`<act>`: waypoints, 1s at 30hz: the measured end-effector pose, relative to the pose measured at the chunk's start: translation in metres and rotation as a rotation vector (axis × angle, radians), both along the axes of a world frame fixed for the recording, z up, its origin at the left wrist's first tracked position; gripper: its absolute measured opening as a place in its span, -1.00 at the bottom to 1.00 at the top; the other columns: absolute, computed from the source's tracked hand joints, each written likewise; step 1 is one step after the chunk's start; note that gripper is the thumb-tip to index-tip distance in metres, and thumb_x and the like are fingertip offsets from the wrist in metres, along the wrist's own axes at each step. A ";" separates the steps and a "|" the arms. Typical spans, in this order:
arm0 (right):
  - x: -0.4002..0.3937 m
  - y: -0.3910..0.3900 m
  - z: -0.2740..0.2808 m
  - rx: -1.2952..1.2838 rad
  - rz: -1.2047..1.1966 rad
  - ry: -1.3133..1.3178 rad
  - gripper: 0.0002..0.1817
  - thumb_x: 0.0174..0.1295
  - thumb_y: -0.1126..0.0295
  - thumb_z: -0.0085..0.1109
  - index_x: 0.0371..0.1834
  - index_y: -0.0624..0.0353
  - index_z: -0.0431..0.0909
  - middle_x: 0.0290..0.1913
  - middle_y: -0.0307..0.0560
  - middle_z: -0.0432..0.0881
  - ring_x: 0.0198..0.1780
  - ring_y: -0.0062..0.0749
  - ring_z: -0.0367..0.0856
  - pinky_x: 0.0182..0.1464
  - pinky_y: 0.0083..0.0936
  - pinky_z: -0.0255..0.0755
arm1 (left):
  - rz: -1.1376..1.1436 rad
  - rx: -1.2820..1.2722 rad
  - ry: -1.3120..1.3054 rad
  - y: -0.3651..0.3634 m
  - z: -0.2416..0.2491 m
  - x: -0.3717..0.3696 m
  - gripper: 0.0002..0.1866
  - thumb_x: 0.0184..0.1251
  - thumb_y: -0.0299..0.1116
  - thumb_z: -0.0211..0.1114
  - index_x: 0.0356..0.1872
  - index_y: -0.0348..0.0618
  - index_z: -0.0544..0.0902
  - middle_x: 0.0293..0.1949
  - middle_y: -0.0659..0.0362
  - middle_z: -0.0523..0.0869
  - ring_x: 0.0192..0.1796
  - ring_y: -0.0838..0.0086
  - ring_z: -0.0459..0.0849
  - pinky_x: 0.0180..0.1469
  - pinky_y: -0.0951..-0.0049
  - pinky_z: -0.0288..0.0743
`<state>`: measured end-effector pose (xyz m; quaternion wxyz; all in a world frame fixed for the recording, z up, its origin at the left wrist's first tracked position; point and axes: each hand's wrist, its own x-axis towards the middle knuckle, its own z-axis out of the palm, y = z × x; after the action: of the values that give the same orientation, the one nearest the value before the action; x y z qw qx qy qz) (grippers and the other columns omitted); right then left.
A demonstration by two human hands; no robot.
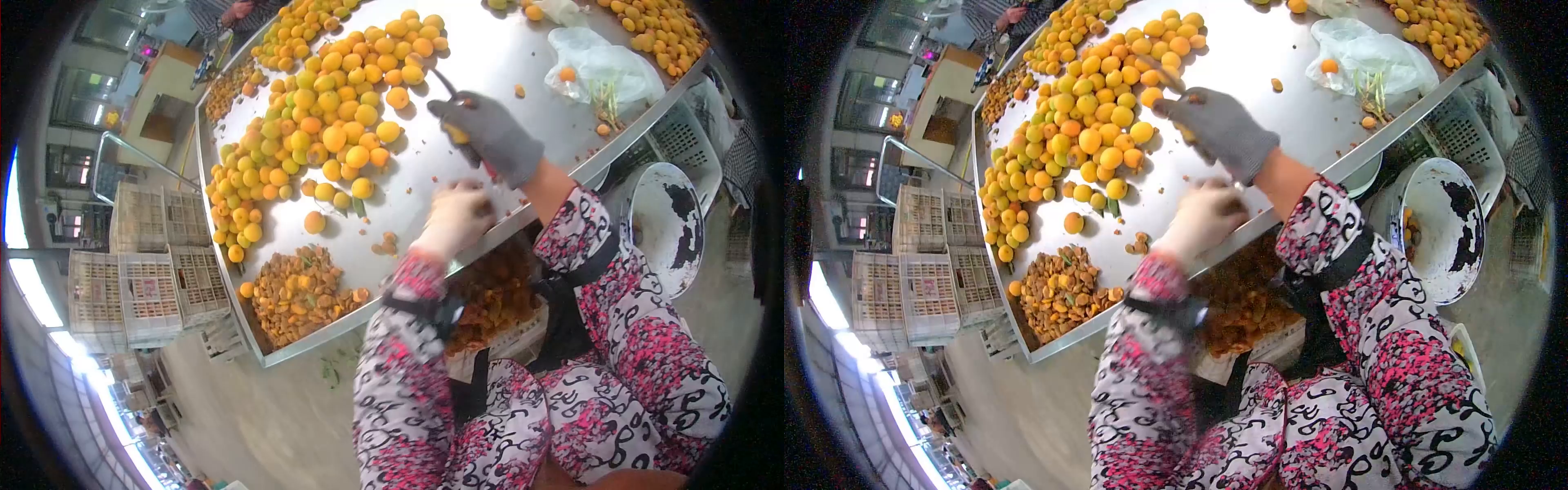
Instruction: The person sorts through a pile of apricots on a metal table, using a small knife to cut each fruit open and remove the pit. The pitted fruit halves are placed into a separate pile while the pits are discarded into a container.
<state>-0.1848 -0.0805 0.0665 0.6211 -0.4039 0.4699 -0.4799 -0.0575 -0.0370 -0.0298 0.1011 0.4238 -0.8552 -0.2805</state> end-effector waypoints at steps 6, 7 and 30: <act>0.020 0.011 -0.010 0.188 0.209 -0.186 -0.61 0.16 0.02 0.18 -0.43 0.15 0.42 -0.67 -0.27 0.38 -0.78 -0.63 0.25 -0.76 -0.67 0.11 | 0.208 -0.035 -0.507 0.051 0.044 0.147 -0.79 -0.02 -0.31 0.27 -0.31 -0.07 0.67 -0.24 0.07 0.63 -0.09 0.12 0.55 0.00 0.24 0.44; 0.024 0.011 -0.009 0.262 0.266 -0.252 -0.58 0.15 -0.02 0.17 -0.45 0.16 0.43 -0.68 -0.24 0.40 -0.78 -0.57 0.30 -0.76 -0.62 0.14 | 0.285 -0.112 -0.570 0.059 0.054 0.158 -0.78 -0.02 -0.35 0.27 -0.29 -0.10 0.66 -0.25 0.05 0.63 -0.10 0.12 0.56 -0.01 0.24 0.45; 0.081 0.094 -0.018 -0.285 1.070 0.851 -0.44 0.08 -0.11 0.05 -0.17 0.21 0.56 -0.25 0.20 0.61 -0.16 0.03 0.59 -0.06 -0.23 0.42 | 1.153 -0.030 0.794 0.091 0.066 0.163 -0.63 0.31 -0.30 0.18 0.00 -0.39 0.51 -0.06 0.11 0.60 0.00 0.47 0.53 0.14 0.50 0.34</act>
<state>-0.1042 0.0134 0.0481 0.4748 -0.8104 0.3414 0.0350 0.1060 0.0544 0.0366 0.5445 0.6739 -0.3962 -0.3040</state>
